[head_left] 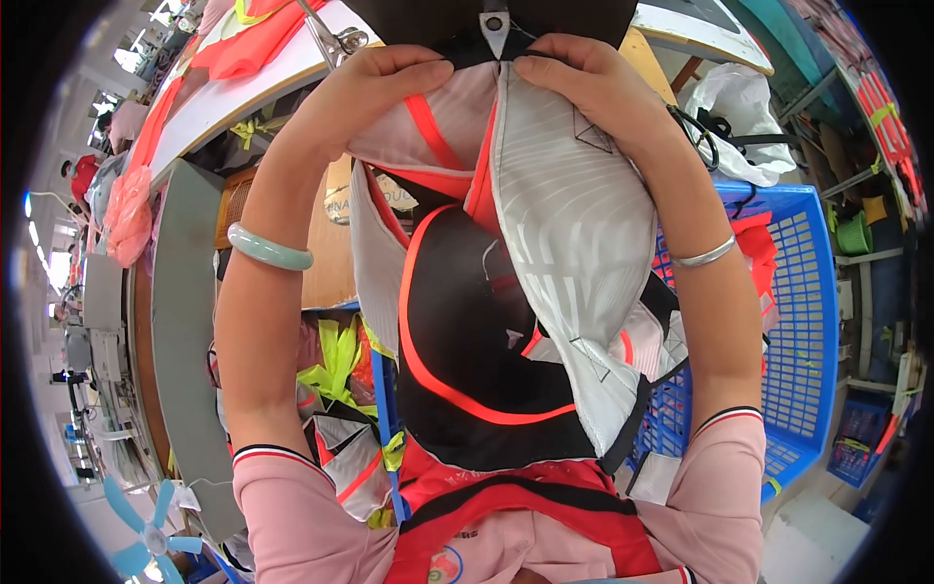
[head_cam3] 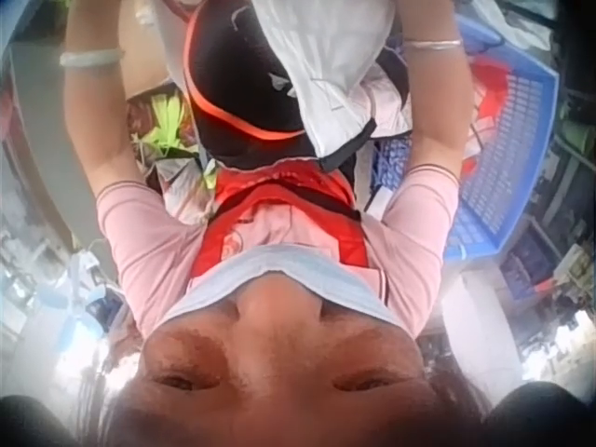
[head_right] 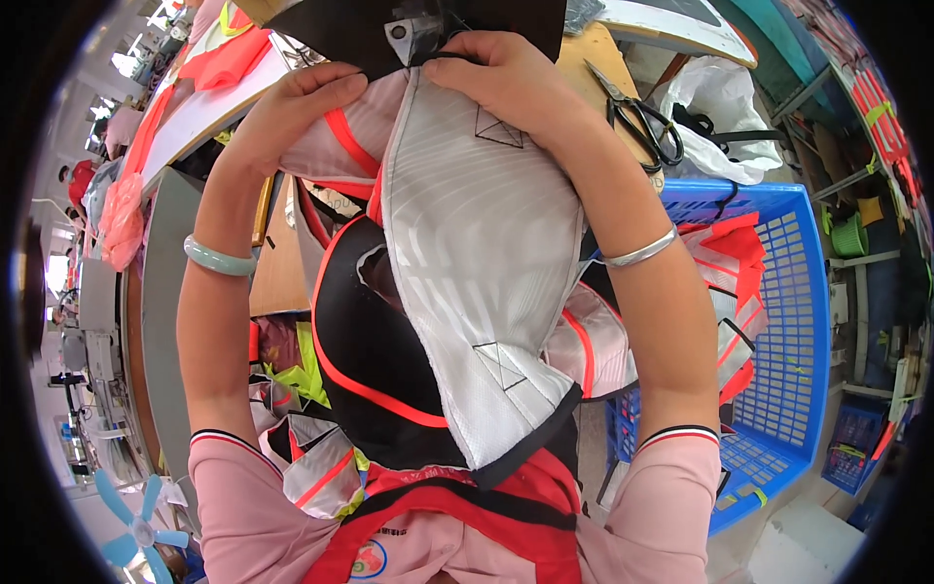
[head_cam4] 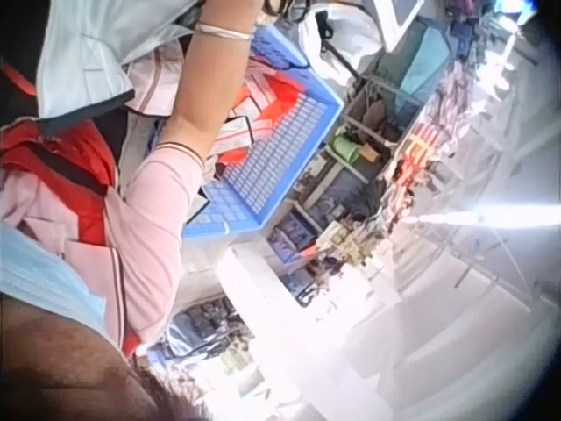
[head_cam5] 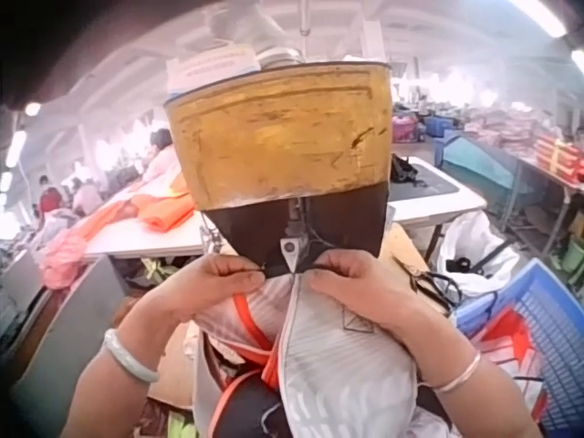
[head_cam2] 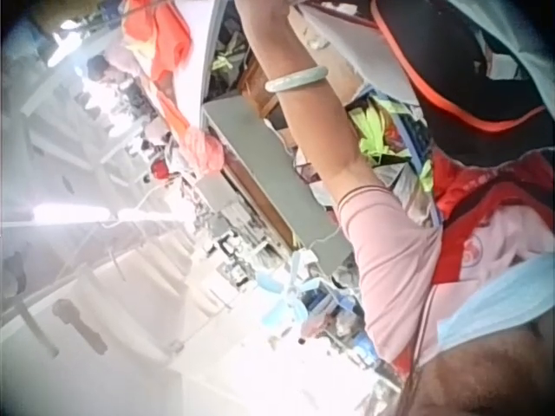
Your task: Sewing reflective tape and fabric components of safety vests using an industrial sewing machine.
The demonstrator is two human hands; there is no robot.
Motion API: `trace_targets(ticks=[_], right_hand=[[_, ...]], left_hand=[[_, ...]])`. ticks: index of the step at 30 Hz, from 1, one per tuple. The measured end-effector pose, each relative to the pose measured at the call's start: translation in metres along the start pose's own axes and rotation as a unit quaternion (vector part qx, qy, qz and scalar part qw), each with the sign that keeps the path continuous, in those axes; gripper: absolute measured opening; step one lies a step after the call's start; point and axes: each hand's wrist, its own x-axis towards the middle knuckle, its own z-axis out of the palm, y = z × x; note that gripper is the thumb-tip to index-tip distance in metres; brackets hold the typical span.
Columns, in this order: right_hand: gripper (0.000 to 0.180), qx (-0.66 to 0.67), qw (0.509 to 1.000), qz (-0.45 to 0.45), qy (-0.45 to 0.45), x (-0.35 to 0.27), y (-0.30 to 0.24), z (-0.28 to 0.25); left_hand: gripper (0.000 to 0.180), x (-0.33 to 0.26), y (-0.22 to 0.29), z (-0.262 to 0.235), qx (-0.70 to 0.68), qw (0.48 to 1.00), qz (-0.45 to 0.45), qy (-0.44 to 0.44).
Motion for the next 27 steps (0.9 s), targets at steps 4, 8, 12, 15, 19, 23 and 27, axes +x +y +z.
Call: trace_targets(ticks=[4, 8, 12, 15, 19, 23, 27], right_hand=[[0.026, 0.046, 0.998, 0.033, 0.025, -0.019, -0.014, -0.012], [0.021, -0.183, 0.968, -0.116, -0.124, -0.078, -0.037, -0.020], [0.032, -0.348, 0.873, -0.314, -0.137, -0.133, -0.074, 0.035], [0.027, -0.526, 0.792, -0.253, -0.176, -0.149, -0.068, 0.064], [0.019, -0.571, 0.742, -0.251, -0.246, -0.157, -0.065, 0.055], [0.012, -0.551, 0.773, -0.185, -0.255, -0.170, -0.047, 0.040], [0.015, -0.450, 0.857, -0.119, -0.222, -0.167, -0.038, 0.014]], left_hand=[[0.037, -0.013, -0.008, -0.007, -0.010, 0.999, -0.016, 0.038], [0.032, -0.046, 0.001, 0.010, 0.069, 0.995, 0.015, -0.075], [0.029, -0.063, 0.025, 0.047, 0.054, 0.968, -0.049, -0.238], [0.029, -0.059, 0.028, 0.077, 0.097, 0.941, 0.052, -0.321], [0.036, -0.076, 0.032, 0.100, 0.004, 0.956, 0.011, -0.293], [0.045, -0.095, -0.039, 0.126, -0.153, 0.958, 0.062, -0.235], [0.034, -0.132, -0.050, 0.119, 0.055, 0.967, 0.170, -0.184]])
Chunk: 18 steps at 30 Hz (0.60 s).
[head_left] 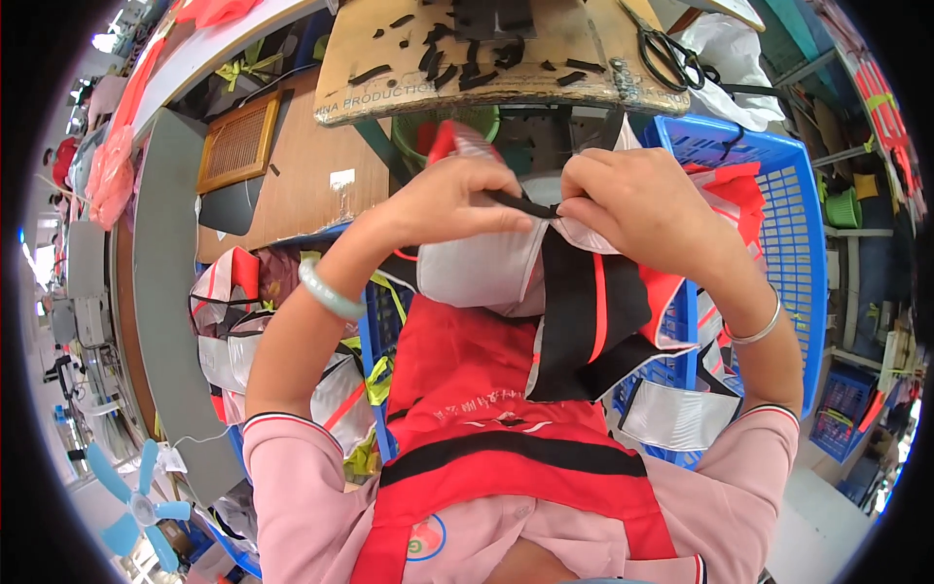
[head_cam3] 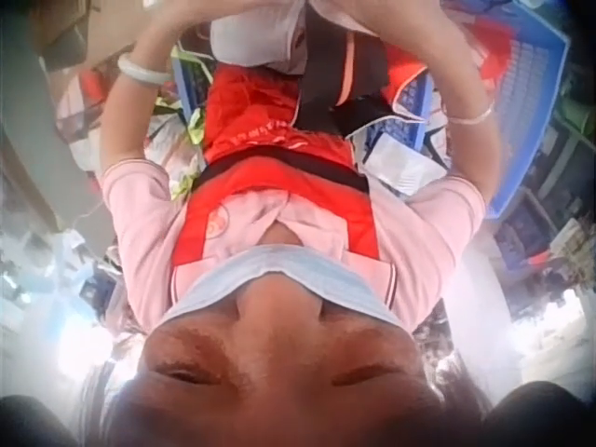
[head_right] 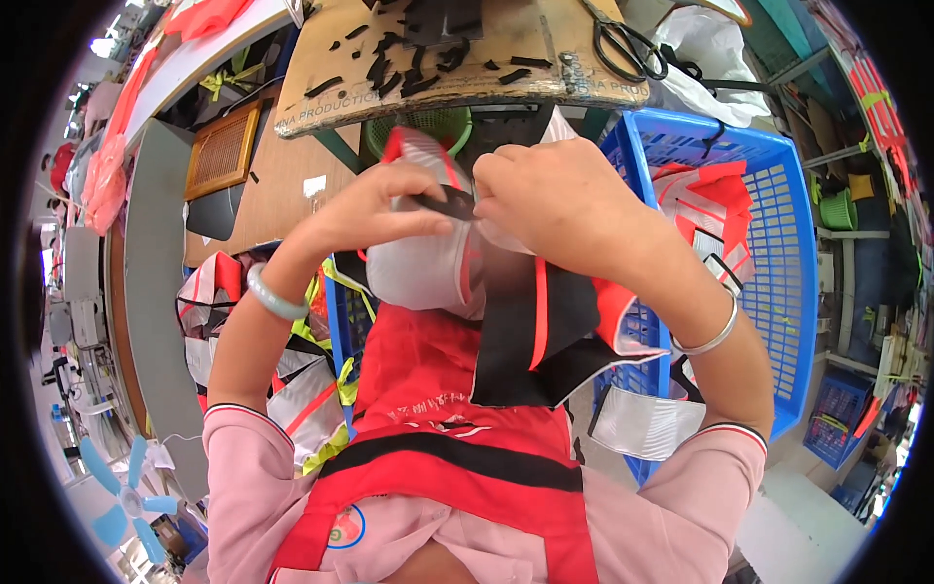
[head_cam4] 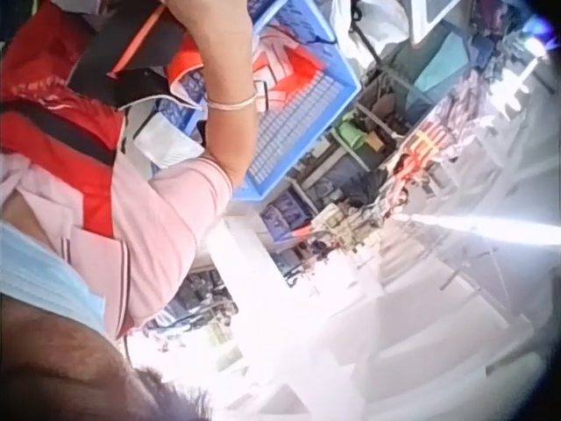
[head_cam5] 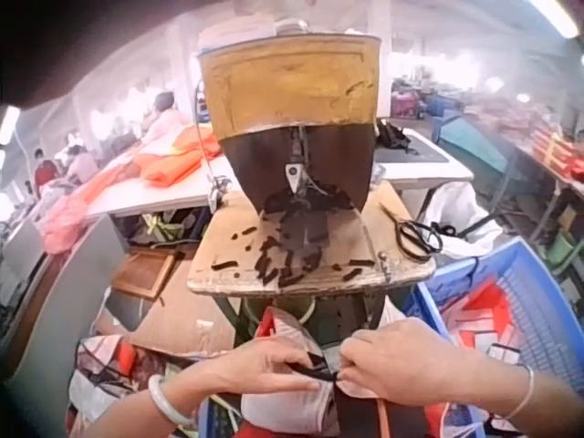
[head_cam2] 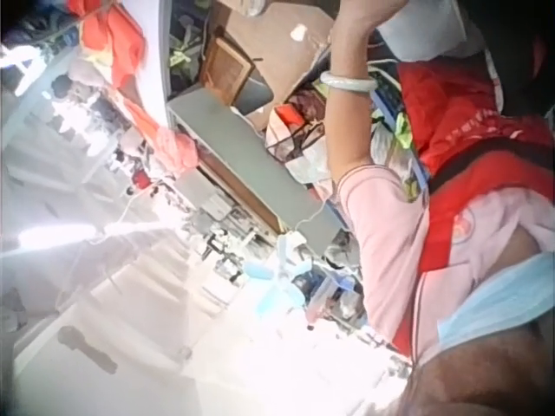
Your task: Sewing reflective tape and fabric components of safety vests using an industrial sewing machine.
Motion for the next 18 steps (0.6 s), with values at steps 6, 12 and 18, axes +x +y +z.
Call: trace_targets(ticks=[6, 12, 18], right_hand=[[0.013, 0.073, 0.995, -0.025, 0.057, 0.004, 0.017, -0.012], [0.014, 0.030, 0.984, 0.001, 0.178, 0.034, 0.017, -0.042], [0.020, 0.195, 0.962, 0.028, 0.192, 0.068, 0.055, -0.048]], left_hand=[[0.018, -0.018, 0.051, -0.039, -0.079, 0.990, -0.106, 0.043], [0.016, 0.004, 0.068, -0.085, -0.037, 0.987, -0.053, 0.146], [0.025, 0.040, 0.054, -0.112, 0.003, 0.986, -0.066, 0.154]])
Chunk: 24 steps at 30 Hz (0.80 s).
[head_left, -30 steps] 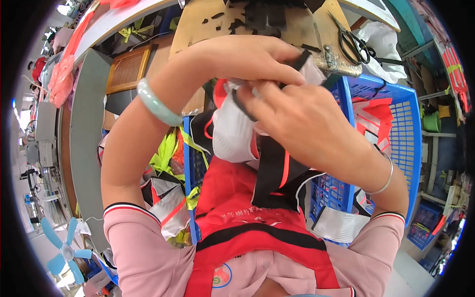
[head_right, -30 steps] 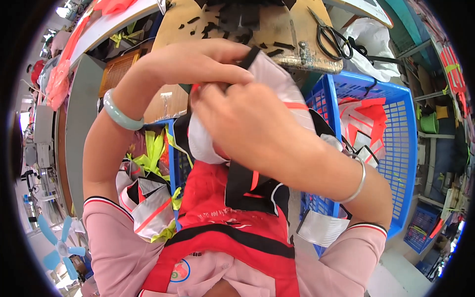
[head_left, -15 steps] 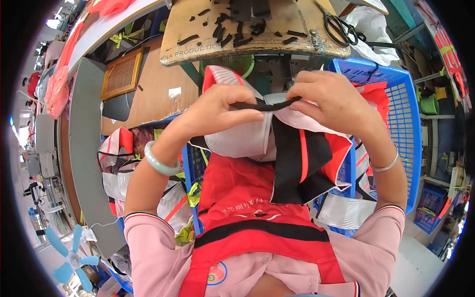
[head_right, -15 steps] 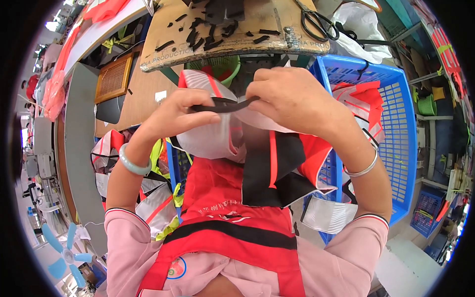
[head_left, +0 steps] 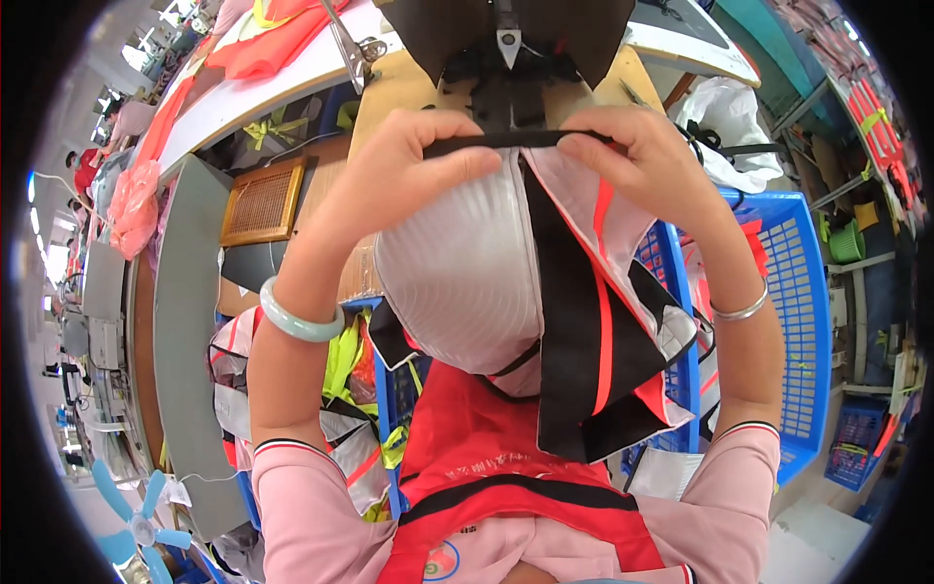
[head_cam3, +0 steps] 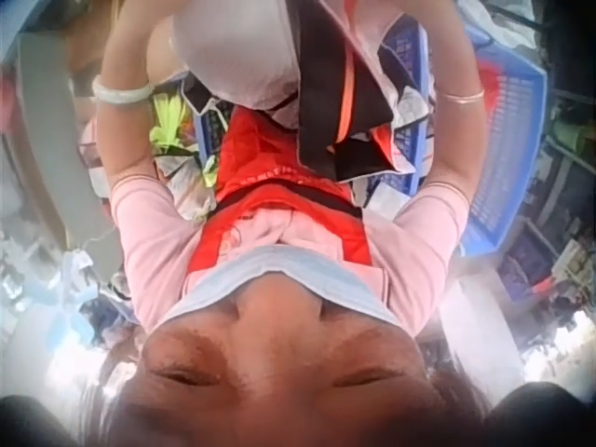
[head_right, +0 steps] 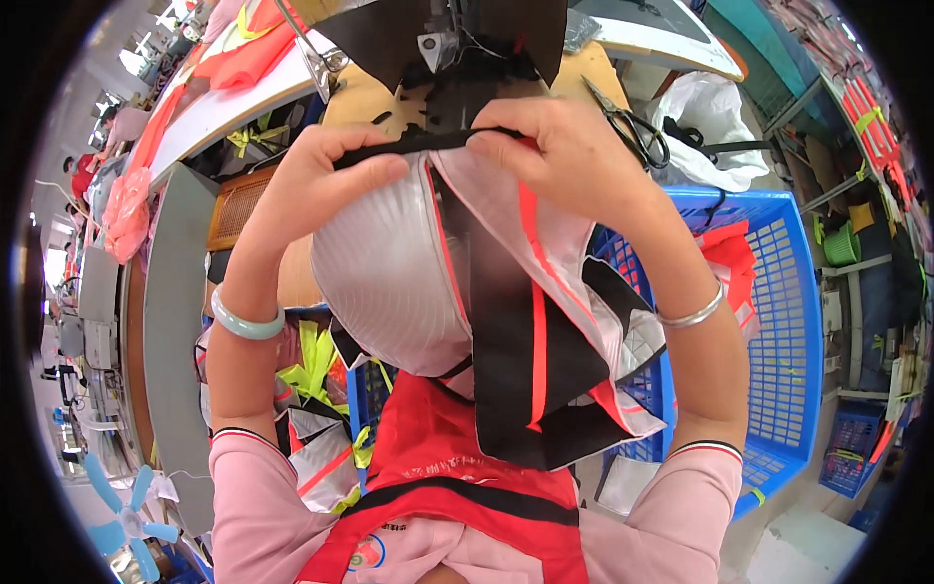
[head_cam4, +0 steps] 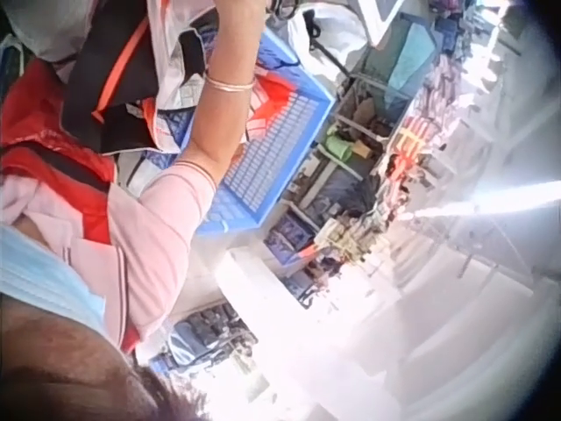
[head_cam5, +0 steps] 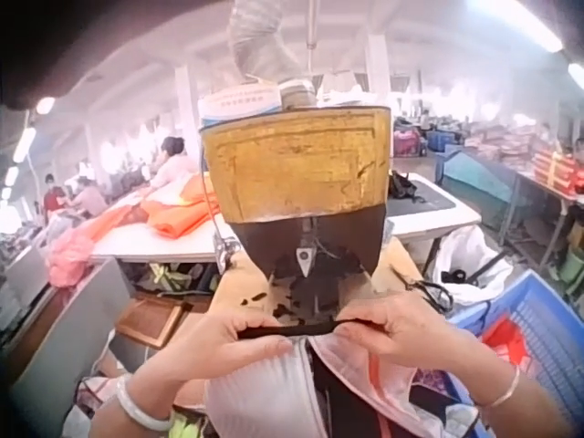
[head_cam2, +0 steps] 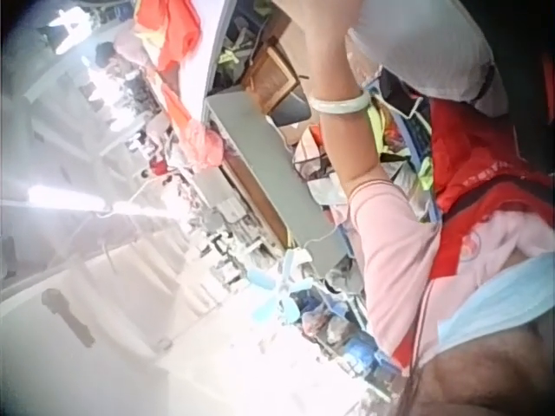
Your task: Sewing reflective tape and fabric components of safety vests using an industrial sewing machine.
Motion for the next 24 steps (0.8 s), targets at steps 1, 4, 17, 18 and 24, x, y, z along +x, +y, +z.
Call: trace_targets(ticks=[1, 4, 17, 18, 24], right_hand=[[0.018, 0.005, 1.000, 0.018, -0.012, 0.007, 0.003, -0.003], [0.018, -0.009, 0.999, 0.036, -0.018, 0.024, 0.016, -0.007], [0.026, -0.017, 0.998, 0.043, -0.031, 0.062, 0.064, -0.001], [0.026, -0.017, 0.999, 0.041, -0.029, 0.063, 0.065, -0.001], [0.025, -0.044, 0.995, 0.057, -0.064, 0.068, 0.064, -0.006]], left_hand=[[0.026, 0.008, -0.002, -0.003, 0.030, 1.000, 0.004, 0.007], [0.029, 0.030, -0.012, -0.011, 0.027, 0.999, -0.027, -0.001], [0.034, 0.068, -0.044, -0.021, -0.061, 0.991, -0.120, -0.002], [0.034, 0.069, -0.043, -0.021, -0.067, 0.990, -0.123, -0.004], [0.032, 0.073, -0.045, -0.023, -0.093, 0.988, -0.121, -0.002]])
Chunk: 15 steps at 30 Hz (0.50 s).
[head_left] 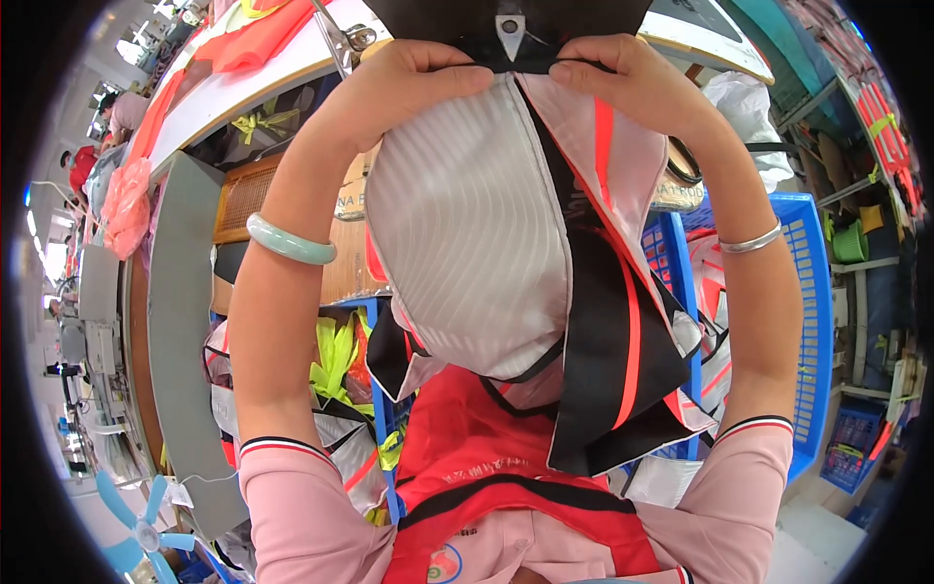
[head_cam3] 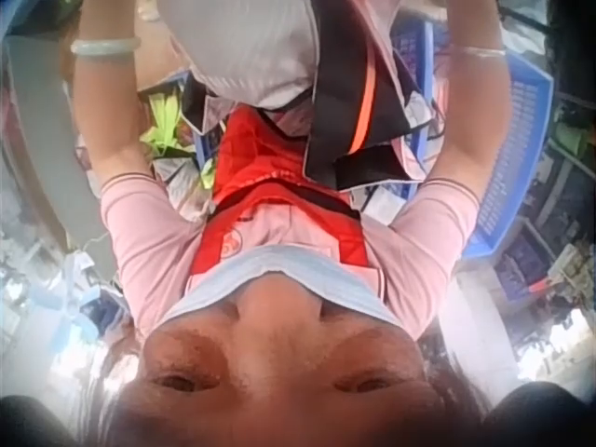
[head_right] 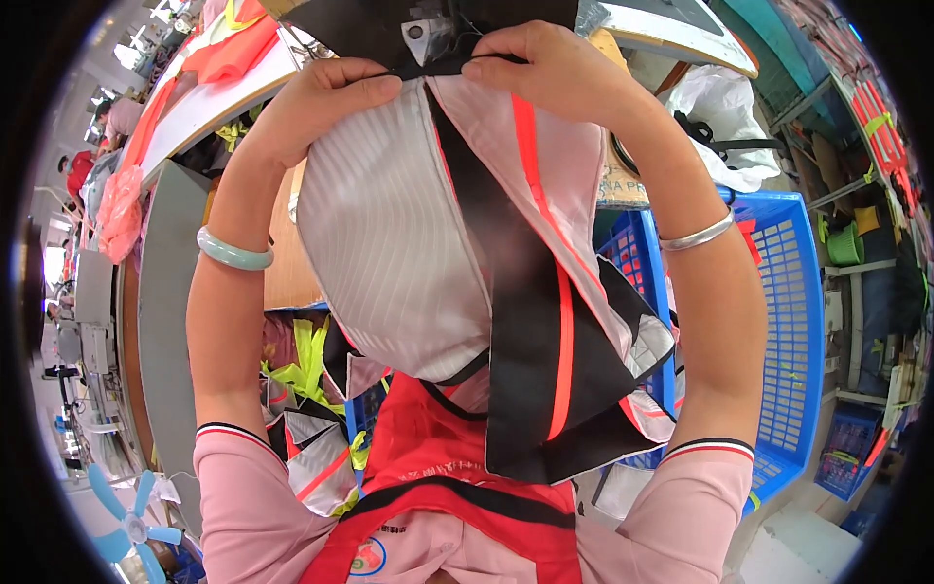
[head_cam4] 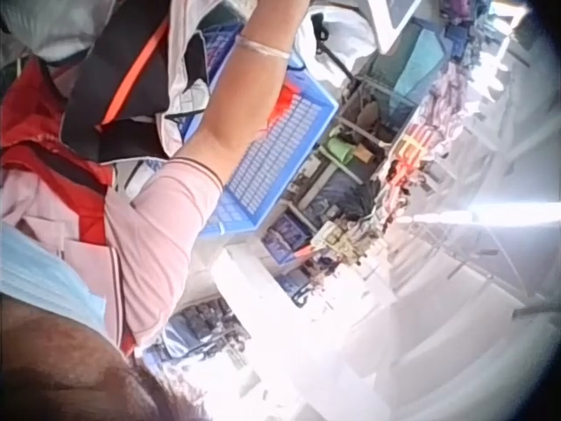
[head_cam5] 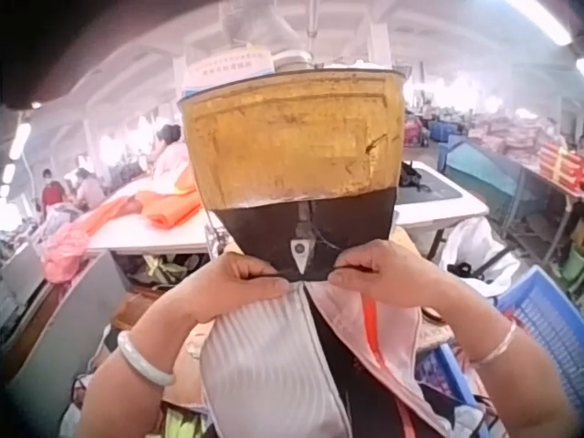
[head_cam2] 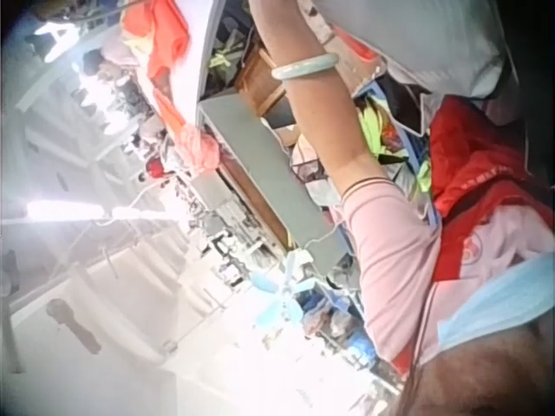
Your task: Sewing reflective tape and fabric components of safety vests using an industrial sewing machine.
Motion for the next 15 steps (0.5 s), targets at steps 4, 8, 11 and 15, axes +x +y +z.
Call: trace_targets(ticks=[4, 8, 11, 15], right_hand=[[0.026, 0.000, 1.000, 0.006, 0.007, 0.002, -0.002, -0.002], [0.025, -0.011, 0.997, 0.068, 0.041, -0.013, -0.003, -0.026], [0.027, 0.057, 0.993, 0.068, 0.080, -0.075, 0.016, -0.048], [0.034, 0.116, 0.960, 0.091, 0.238, -0.222, 0.017, -0.097]], left_hand=[[0.031, 0.001, 0.000, -0.002, -0.025, 1.000, -0.001, 0.016], [0.039, -0.013, -0.009, -0.019, -0.061, 0.994, 0.010, 0.091], [0.030, -0.054, -0.013, -0.022, -0.036, 0.983, -0.017, 0.179], [0.024, -0.134, -0.022, -0.012, 0.167, 0.984, 0.058, -0.032]])
